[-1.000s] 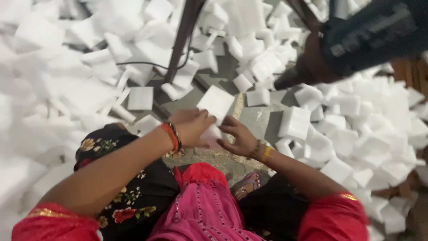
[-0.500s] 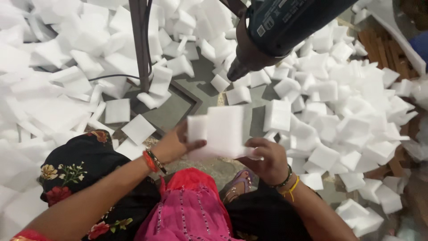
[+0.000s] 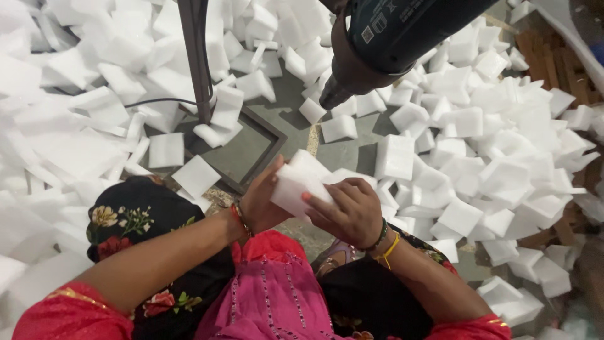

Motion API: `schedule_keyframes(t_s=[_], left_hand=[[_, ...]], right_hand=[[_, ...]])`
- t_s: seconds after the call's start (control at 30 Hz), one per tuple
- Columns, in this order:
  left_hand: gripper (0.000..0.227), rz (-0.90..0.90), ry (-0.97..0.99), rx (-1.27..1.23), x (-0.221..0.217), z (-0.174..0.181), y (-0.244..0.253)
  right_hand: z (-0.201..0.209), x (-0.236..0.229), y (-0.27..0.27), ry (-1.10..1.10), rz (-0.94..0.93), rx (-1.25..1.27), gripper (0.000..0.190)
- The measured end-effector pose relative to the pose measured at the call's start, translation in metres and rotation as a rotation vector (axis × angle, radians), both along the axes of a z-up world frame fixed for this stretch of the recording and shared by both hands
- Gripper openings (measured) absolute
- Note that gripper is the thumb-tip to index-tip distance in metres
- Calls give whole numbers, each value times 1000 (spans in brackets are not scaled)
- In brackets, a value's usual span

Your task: The person sits on the floor and repeatedly picks up two white foam pieces, presses them together, and applies hot glue from a glue gun to bond them. The person then places the joined foam pieces onto the floor among other similar pieces.

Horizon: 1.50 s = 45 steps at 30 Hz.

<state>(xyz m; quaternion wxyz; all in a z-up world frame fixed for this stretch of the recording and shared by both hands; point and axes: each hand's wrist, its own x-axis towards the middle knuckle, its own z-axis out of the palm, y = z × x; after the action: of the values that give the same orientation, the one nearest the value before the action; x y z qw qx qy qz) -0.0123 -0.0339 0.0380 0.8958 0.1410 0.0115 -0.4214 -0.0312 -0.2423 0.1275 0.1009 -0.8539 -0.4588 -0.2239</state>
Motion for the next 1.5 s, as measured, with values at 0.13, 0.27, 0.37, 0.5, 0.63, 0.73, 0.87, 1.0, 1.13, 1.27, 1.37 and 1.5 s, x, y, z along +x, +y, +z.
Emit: schedule_keyframes(t_s=[0.13, 0.27, 0.37, 0.5, 0.63, 0.73, 0.87, 1.0, 1.13, 1.27, 1.37, 1.5], left_hand=[[75, -54, 1, -257, 7, -1, -2], [62, -50, -129, -306, 8, 2, -3], [68, 91, -171, -183, 8, 2, -8], [67, 325, -216, 201, 15, 8, -13], [67, 421, -369, 268, 13, 10, -20], [67, 501, -533, 394, 13, 6, -24], [68, 568, -750, 568, 6, 2, -25], [72, 550, -780, 632, 5, 4, -24], [74, 544, -740, 551, 7, 5, -27], [74, 507, -464, 278, 24, 3, -32], [74, 425, -301, 260, 47, -3, -35], [72, 372, -253, 174, 96, -6, -41]], right_hand=[[2, 4, -6, 10, -5, 52, 60], [-3, 5, -10, 83, -59, 112, 71], [-12, 9, -8, 256, -124, 172, 103], [-14, 6, -6, 589, -256, 330, 126], [-13, -12, -4, 673, -349, 515, 125], [-21, -17, -1, 652, -307, 599, 126], [-36, -25, -1, 713, -289, 694, 130], [-48, -24, -3, 645, -264, 672, 131], [-57, -16, -5, 657, -265, 713, 127], [-67, 15, -15, 754, -202, 806, 122], [-77, 51, -26, 859, -200, 854, 120], [-91, 101, -37, 1000, -157, 1032, 119]])
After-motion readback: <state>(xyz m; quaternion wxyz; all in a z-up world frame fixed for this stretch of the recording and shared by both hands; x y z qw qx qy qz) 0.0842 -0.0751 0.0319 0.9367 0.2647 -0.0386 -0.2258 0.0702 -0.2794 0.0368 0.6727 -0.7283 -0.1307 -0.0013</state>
